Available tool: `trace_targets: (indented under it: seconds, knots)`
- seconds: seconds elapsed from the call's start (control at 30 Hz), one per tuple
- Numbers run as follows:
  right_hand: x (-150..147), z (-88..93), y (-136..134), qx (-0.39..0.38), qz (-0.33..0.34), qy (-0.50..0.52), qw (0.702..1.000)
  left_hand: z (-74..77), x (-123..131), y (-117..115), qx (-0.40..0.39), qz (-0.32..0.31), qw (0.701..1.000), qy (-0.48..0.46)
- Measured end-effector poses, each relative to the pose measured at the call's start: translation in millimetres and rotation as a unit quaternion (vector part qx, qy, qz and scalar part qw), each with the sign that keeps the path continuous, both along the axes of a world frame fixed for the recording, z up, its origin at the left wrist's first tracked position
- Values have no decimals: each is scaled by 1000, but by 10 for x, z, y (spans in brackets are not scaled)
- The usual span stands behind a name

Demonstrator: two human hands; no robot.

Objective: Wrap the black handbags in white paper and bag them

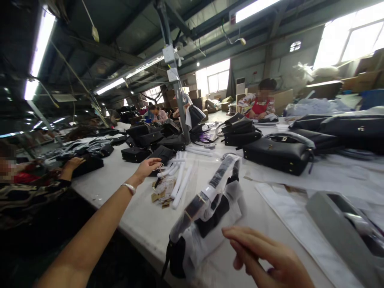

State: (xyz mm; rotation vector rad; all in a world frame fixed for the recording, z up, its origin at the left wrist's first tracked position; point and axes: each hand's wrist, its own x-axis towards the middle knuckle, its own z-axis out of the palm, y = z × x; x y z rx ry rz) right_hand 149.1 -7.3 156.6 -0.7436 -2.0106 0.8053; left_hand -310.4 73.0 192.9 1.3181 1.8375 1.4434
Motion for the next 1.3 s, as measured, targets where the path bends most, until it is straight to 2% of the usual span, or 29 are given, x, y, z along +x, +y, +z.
trace_targets:
  seconds: [0.1,0.23,0.37,0.47,0.57,0.67,0.73,0.87,0.93,1.03,1.17,1.3]
  knots:
    - [-153,283,-6,13,-9,56,998,338,294,-207,42,-36,998,-8]
    - [-477,576,-23,42,5,103,994,731,864,-509,85,-68,994,-6]
    - [-794,684,-49,128,11,91,988,1024,1527,-816,124,-85,988,-31]
    - [-918,670,-72,187,-27,95,977,1128,1944,-1012,145,-119,980,-64]
    - [-891,625,-73,231,-48,139,962,1123,2211,-1137,135,-155,974,-99]
    - [-738,604,-62,243,-13,188,951,1053,2341,-1184,115,-185,967,-129]
    - [-609,623,-56,195,-7,206,959,999,2380,-1185,110,-196,965,-135]
    - [-391,710,-34,43,-52,231,971,915,2418,-1170,95,-204,963,-148]
    - [-317,744,-21,11,-61,230,971,888,2435,-1172,74,-217,961,-155]
    - [-241,756,-10,43,-77,208,974,865,2467,-1187,65,-233,961,-132]
    - [-187,729,-7,146,-135,162,966,851,2519,-1222,125,-208,970,-9]
    - [-165,707,-2,183,-189,105,959,785,2595,-1253,130,-221,963,83]
